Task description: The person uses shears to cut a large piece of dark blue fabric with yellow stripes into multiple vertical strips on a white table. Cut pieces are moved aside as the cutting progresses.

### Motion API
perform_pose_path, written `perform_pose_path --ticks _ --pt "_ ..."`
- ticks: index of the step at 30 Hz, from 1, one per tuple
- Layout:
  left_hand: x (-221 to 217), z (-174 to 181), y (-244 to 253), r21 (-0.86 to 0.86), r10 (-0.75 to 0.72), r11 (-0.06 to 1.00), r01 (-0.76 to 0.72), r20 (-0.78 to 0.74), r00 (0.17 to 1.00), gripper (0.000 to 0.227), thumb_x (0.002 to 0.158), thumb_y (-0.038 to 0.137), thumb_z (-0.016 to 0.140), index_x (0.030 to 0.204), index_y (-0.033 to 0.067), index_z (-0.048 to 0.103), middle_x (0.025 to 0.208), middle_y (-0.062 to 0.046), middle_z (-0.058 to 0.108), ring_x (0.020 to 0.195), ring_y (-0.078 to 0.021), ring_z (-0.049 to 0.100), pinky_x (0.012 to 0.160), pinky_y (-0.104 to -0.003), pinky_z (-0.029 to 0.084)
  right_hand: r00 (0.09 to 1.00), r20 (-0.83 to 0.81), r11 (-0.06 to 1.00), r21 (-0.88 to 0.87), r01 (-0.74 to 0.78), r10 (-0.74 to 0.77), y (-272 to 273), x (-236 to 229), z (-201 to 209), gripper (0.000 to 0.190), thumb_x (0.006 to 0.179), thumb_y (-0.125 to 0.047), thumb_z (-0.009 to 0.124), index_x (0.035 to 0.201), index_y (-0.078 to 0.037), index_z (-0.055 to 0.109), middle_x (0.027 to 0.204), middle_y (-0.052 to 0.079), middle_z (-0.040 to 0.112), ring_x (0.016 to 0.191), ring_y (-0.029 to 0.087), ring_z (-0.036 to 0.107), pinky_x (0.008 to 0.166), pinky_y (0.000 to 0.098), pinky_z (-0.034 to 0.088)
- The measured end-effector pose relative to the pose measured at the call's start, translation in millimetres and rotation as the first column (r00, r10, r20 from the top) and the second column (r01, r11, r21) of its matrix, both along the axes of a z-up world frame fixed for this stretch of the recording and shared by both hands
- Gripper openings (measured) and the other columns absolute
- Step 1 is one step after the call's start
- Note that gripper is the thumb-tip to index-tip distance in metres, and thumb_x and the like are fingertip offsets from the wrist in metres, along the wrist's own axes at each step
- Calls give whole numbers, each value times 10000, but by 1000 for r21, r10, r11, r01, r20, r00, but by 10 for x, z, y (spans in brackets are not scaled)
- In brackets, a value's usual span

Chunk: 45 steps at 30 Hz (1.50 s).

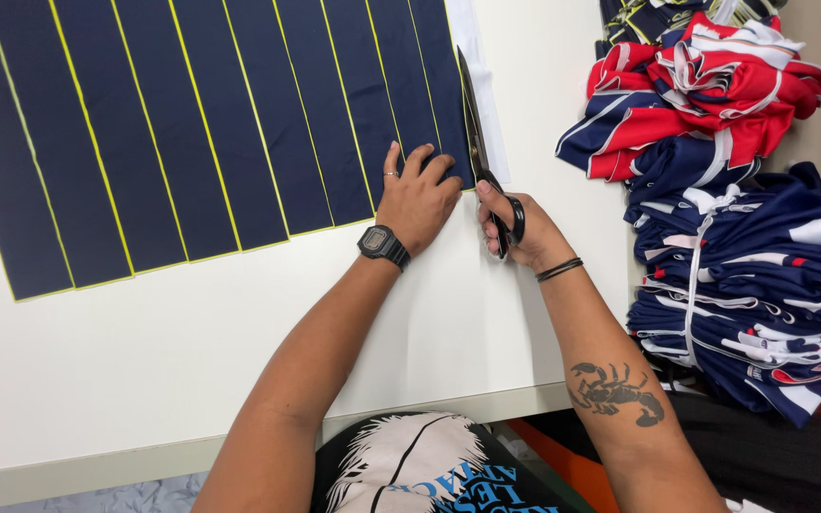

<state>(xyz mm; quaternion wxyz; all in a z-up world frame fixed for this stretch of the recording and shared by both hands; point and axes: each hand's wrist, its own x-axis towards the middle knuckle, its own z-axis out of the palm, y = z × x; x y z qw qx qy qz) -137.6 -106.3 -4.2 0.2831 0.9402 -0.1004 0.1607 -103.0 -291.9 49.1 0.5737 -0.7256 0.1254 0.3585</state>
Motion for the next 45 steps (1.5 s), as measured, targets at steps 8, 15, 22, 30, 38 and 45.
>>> perform_pose_path --ticks 8,15,22,30,38,45 --pt "130 118 16 15 32 999 -33 13 999 131 906 289 713 971 179 740 1239 -22 637 1323 -296 477 1139 -681 209 999 -41 1000 30 0 1 -39 39 -5 576 849 -637 654 743 -75 589 536 5 509 414 132 503 393 278 440" --pt "842 141 269 89 97 991 -100 34 995 226 884 333 718 1029 160 722 1269 -49 607 1327 -328 443 1124 -699 180 998 -64 1000 19 0 1 26 190 47 635 824 -700 625 762 -68 599 539 11 506 435 153 515 421 303 461" --pt "837 -92 317 61 66 996 -69 46 997 225 905 344 716 1042 166 722 1296 -58 595 1342 -328 427 1137 -699 158 999 -47 999 36 4 -2 82 299 13 618 838 -683 648 771 -71 597 542 2 500 439 136 498 413 291 434" --pt "881 -105 343 50 65 996 -68 62 996 218 916 345 721 1036 163 719 1305 -56 598 1343 -325 432 1144 -692 164 1000 -24 999 50 20 -18 117 319 -17 551 849 -604 711 744 -80 583 545 2 499 426 133 483 400 276 410" --pt "852 -23 347 47 76 996 -78 45 996 225 895 352 721 1031 172 722 1298 -49 600 1338 -332 431 1135 -692 169 999 -37 999 40 9 -7 192 338 96 589 835 -658 662 717 -85 589 526 3 501 426 136 505 403 281 439" --pt "848 17 332 61 76 995 -75 -8 997 228 893 363 707 1028 181 727 1308 -46 596 1345 -320 423 1137 -690 169 1000 -20 999 45 -16 16 259 545 142 638 832 -714 617 721 -86 593 516 7 495 425 149 515 414 289 448"
